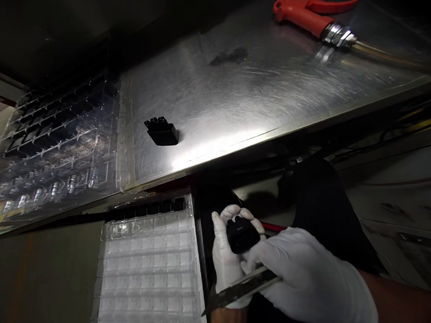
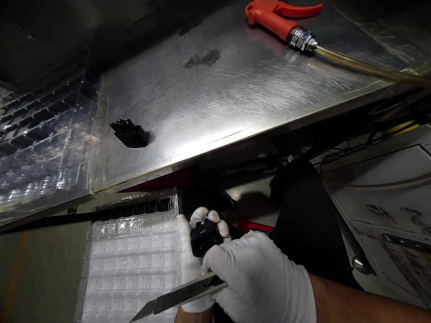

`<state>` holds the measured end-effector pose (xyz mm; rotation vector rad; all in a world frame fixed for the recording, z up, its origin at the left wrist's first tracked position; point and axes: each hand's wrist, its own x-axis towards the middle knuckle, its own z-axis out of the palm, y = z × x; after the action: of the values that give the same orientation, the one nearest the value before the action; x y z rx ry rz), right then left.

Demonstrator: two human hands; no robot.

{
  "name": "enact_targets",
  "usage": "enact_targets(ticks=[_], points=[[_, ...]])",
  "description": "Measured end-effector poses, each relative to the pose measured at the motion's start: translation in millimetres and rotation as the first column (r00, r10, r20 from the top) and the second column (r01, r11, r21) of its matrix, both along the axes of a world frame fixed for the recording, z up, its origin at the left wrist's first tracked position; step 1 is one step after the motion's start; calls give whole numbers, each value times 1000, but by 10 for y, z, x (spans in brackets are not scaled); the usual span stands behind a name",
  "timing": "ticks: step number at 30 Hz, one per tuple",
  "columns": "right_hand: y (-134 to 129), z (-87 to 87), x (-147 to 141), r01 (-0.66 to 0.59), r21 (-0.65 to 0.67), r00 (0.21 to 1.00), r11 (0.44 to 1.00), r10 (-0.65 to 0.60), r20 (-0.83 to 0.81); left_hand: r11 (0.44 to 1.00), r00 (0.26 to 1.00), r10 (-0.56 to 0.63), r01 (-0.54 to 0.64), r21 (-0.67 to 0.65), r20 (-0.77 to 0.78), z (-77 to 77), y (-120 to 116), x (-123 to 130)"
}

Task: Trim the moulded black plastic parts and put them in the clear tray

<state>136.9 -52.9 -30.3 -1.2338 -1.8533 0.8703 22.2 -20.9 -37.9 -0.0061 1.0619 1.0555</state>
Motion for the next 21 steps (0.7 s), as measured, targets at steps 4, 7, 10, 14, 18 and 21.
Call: enact_targets(ticks=[4, 7, 10, 14, 18, 21], points=[[-13, 48, 110, -30, -264, 995, 964, 3, -102, 996, 997, 71, -70, -62, 19, -59, 54, -60], [-4, 78, 248, -49, -499, 987, 865, -34, -155, 993, 996, 81, -78, -87, 29, -32, 94, -97], [-6, 71, 369, 6, -657, 983, 754, -125, -135, 989, 992, 80, -67, -128, 99, 8, 136, -105], [-47, 52, 457, 39, -790, 976, 611, -193, -101, 984, 981, 73, -41, -173, 180, -9, 169, -111], [-44, 142, 493, -1, -831, 977, 557, -176, -120, 997, 987, 8, 5, -79, 161, -37, 142, -128], [7, 255, 500, -8, -727, 982, 686, -132, -135, 994, 994, -113, 113, 4, -6, -18, 97, -139]])
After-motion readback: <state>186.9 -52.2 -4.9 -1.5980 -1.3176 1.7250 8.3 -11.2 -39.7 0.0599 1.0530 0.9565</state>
